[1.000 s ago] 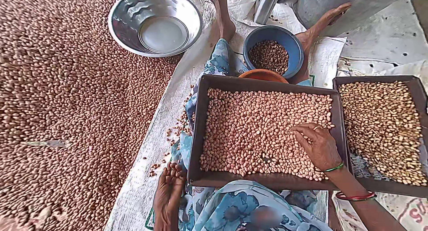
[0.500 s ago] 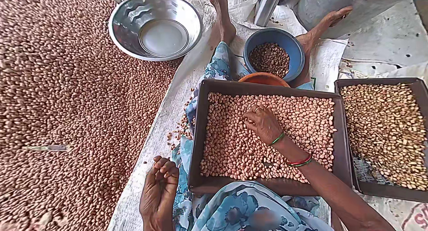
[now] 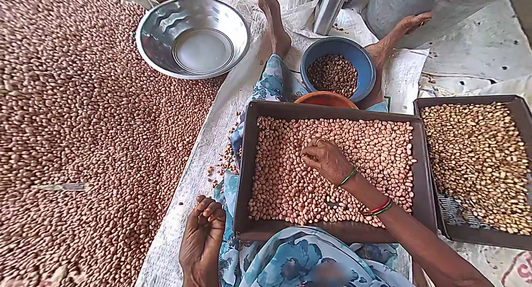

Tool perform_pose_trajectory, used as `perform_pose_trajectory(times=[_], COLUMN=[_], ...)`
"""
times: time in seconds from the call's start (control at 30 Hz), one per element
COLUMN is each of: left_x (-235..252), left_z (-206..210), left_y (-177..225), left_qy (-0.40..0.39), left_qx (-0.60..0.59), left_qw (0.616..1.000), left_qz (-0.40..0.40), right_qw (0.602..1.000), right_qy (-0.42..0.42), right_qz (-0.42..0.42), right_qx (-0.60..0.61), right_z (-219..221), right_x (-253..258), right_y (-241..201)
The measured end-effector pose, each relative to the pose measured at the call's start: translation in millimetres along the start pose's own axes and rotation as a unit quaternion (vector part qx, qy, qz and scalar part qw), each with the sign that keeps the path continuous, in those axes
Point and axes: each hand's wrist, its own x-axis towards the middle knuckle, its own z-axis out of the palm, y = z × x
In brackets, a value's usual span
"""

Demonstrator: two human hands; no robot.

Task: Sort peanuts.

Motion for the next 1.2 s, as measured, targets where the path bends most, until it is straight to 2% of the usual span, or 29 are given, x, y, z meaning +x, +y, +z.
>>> perform_pose_trajectory(times=[0.13,0.2,0.3,0.4,0.43,0.47,0.53,0.57,0.6,0.63,0.7,0.77,0.87,0.93,1.03,1.07,1.13,1.2], left_x=[3.2,4.5,7.0,11.0,12.9,14.6,16.4,16.6,17.1,18.1,19.7,20.0,17.7,17.3,18.4,18.7,18.6,18.1], left_z=[-2.2,-3.3,-5.5,-8.9,-8.8,-8.7,-7.6,-6.1,-3.7,-1.3,0.3,-0.1,1.0,2.5,1.6,1.7,2.1,2.0], left_y=[-4.1,-6.0,-7.0,-5.6,-5.4,-5.2,-4.5,-4.3,-4.6,-5.9,-8.5,-11.5,-16.8,-19.4,-20.3,-20.7,-21.7,-21.7], left_qy=[-0.002,-0.008,-0.012,-0.010,-0.012,-0.016,-0.021,-0.022,-0.023,-0.023,-0.026,-0.034,-0.045,-0.046,-0.047,-0.044,-0.034,-0.021], left_qx=[-0.003,-0.012,-0.018,-0.010,-0.007,-0.008,-0.009,-0.006,-0.002,0.006,0.021,0.034,0.047,0.058,0.068,0.070,0.072,0.072], left_qw=[1.000,1.000,0.999,0.999,0.999,0.999,0.999,0.999,0.999,0.999,0.999,0.998,0.998,0.997,0.997,0.997,0.997,0.997], left_qz=[-0.009,-0.019,-0.026,-0.031,-0.033,-0.038,-0.043,-0.044,-0.042,-0.039,-0.033,-0.030,-0.025,-0.012,0.001,0.001,0.009,0.015], right_qw=[0.989,0.989,0.996,0.981,0.963,0.927,0.821,0.798,0.812,0.844,0.904,0.934,0.941,0.946,0.969,0.977,0.988,0.990], right_qy=[-0.139,-0.136,-0.029,0.085,0.159,0.259,0.448,0.492,0.485,0.444,0.318,0.226,0.210,0.185,0.126,0.099,-0.014,-0.107], right_qz=[0.035,0.024,0.031,0.135,0.171,0.196,0.204,0.206,0.211,0.217,0.245,0.265,0.264,0.253,0.190,0.167,0.134,0.063], right_qx=[0.042,0.057,0.084,0.111,0.134,0.187,0.288,0.281,0.246,0.210,0.149,0.073,0.033,0.080,0.095,0.092,0.080,0.072], right_z=[-33.0,-49.8,-81.7,-115.4,-125.7,-135.0,-147.0,-145.4,-136.2,-119.8,-71.4,-22.2,16.2,18.3,23.9,26.7,30.1,39.2], right_x=[-0.2,-9.6,-42.7,-86.6,-104.2,-121.4,-145.3,-153.0,-158.8,-161.3,-158.2,-141.9,-99.7,-67.3,-24.7,-13.8,1.9,3.7], right_y=[-1.3,6.8,37.3,75.5,87.7,99.0,117.7,121.9,121.2,116.8,103.4,83.7,52.1,33.0,5.5,-5.8,-28.9,-45.1])
